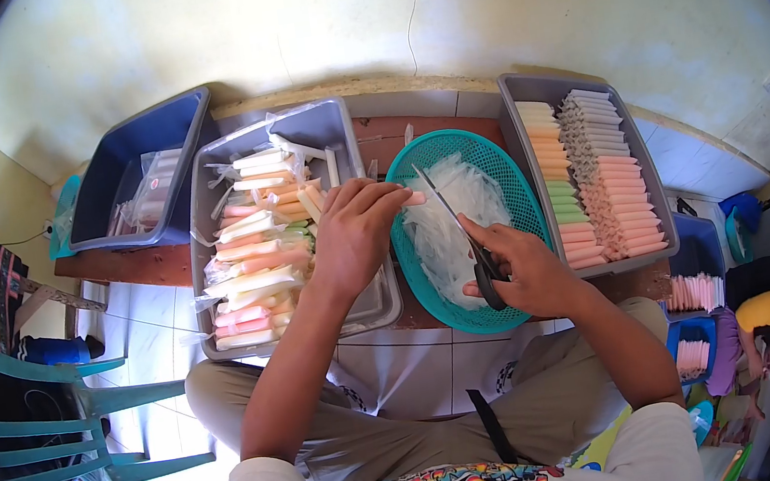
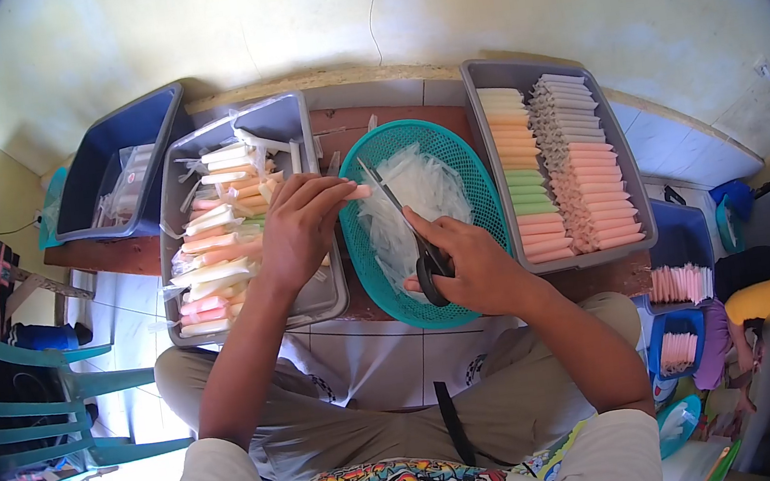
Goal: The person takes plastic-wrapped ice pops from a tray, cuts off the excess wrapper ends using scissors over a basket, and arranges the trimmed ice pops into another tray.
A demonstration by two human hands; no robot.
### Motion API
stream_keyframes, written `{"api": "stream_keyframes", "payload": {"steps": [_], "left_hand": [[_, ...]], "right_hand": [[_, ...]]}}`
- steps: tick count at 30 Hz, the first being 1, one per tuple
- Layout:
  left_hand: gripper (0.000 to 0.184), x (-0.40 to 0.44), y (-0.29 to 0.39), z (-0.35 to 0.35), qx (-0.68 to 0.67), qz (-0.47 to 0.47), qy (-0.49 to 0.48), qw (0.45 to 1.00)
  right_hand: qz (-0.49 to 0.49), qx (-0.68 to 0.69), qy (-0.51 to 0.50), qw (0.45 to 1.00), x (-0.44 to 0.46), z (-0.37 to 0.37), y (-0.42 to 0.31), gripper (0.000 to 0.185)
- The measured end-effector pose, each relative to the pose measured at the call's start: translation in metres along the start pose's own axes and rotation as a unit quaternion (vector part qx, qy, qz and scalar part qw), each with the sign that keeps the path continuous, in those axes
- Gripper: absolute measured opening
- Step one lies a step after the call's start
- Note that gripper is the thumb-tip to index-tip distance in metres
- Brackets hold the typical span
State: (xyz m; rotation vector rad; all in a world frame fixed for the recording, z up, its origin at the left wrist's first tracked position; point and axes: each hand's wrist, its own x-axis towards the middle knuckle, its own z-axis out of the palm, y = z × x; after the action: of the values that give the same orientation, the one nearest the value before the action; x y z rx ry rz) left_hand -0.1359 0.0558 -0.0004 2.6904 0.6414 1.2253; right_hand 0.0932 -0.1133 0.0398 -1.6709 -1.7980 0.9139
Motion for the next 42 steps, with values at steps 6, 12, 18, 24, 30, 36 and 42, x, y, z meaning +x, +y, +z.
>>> {"api": "stream_keyframes", "payload": {"steps": [6, 12, 18, 24, 30, 36, 42], "left_hand": [[0.032, -0.001, 0.001, -0.001, -0.005, -0.010, 0.000, 1.000], [0.032, -0.002, -0.002, 0.001, -0.003, -0.013, -0.013, 1.000], [0.032, -0.003, -0.003, 0.001, -0.001, -0.022, -0.020, 1.000], [0.032, -0.002, -0.003, 0.000, 0.000, -0.017, -0.017, 1.000], [0.031, 0.004, 0.004, -0.005, -0.017, -0.011, -0.012, 1.000], [0.032, 0.007, 0.010, -0.009, -0.032, -0.013, -0.005, 0.999], [0.036, 0.008, 0.014, -0.011, -0.075, -0.023, -0.010, 0.997]], "right_hand": [[-0.020, 0.018, 0.012, 1.000, 0.000, 0.005, 0.008, 0.099], [-0.024, 0.041, 0.006, 0.999, 0.000, 0.007, 0.014, 0.098], [0.032, 0.109, -0.026, 0.993, -0.001, 0.003, 0.007, 0.094], [0.033, 0.073, -0.006, 0.997, 0.002, 0.004, 0.012, 0.093], [0.007, -0.060, 0.069, 0.996, 0.007, 0.012, 0.026, 0.097], [0.041, -0.141, 0.067, 0.987, 0.013, 0.030, 0.038, 0.093], [0.062, -0.188, 0.053, 0.979, 0.019, 0.045, 0.054, 0.094]]}}
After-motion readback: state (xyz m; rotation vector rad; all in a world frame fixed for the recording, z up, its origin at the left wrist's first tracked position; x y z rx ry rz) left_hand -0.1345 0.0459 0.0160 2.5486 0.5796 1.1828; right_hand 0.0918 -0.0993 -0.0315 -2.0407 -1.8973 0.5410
